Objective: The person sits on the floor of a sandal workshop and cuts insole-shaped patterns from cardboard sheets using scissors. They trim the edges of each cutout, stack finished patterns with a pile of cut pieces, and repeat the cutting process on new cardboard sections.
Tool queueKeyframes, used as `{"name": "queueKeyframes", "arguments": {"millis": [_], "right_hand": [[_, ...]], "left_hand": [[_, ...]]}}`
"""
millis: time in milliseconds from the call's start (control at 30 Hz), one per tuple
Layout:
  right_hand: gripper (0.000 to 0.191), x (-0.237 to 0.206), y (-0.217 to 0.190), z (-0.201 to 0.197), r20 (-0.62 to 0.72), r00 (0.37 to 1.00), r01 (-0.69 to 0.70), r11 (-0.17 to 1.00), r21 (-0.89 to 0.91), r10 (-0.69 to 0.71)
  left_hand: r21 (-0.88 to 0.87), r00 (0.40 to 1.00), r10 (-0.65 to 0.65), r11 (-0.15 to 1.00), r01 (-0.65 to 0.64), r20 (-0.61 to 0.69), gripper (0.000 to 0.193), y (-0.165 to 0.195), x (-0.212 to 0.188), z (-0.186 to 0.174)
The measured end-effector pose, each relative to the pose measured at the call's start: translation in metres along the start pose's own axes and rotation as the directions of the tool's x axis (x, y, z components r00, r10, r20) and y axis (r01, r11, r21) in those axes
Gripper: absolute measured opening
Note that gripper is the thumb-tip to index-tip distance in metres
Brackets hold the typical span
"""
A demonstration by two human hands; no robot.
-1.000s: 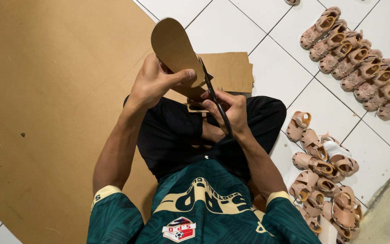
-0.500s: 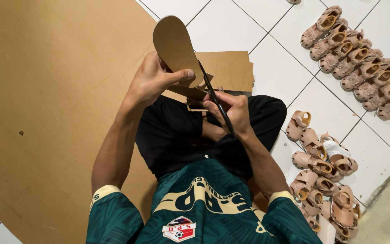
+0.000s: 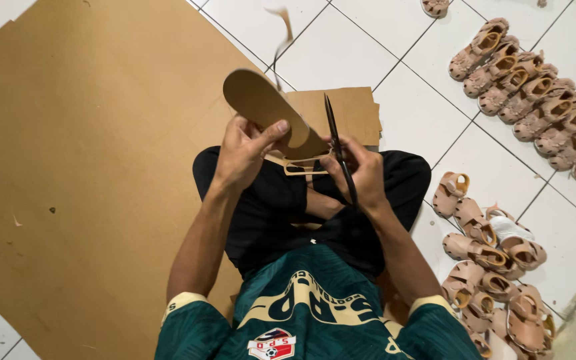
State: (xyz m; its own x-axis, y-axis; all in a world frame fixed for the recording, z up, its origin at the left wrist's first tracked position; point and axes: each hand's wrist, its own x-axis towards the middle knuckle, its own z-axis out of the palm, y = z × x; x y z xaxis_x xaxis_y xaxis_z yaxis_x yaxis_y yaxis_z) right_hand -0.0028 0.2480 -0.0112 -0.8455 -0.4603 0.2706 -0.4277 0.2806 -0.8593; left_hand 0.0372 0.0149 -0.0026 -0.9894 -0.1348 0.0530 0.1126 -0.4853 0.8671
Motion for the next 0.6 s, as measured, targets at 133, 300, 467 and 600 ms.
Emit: {"name": "queueKeyframes", "arguments": {"millis": [133,300,467,600], "right_hand": [[0.042,-0.003,-0.013,-0.015,-0.029,0.967,0.240,0.942,-0.236,-0.253],[0.052,-0.002,-0.036,-0.028,0.067,0.944,0.322,0.848,-0.421,-0.325],[0.055,0.001,-0.051,-0.029,0.075,0.914,0.390,0.812,-0.434,-0.399],[0.054,0.000,-0.056,-0.028,0.069,0.911,0.396,0.815,-0.424,-0.407]], "left_hand": [[-0.033,0.998,0.061,0.998,-0.060,0.030,0.023,-0.003,-0.010,0.003],[-0.210,0.997,0.076,0.975,-0.070,0.018,0.022,-0.002,-0.018,0.007],[-0.303,0.998,0.058,0.951,-0.055,0.001,0.022,-0.011,-0.021,0.007],[-0.334,0.999,0.035,0.942,-0.033,0.000,0.022,-0.018,-0.024,0.003]]}}
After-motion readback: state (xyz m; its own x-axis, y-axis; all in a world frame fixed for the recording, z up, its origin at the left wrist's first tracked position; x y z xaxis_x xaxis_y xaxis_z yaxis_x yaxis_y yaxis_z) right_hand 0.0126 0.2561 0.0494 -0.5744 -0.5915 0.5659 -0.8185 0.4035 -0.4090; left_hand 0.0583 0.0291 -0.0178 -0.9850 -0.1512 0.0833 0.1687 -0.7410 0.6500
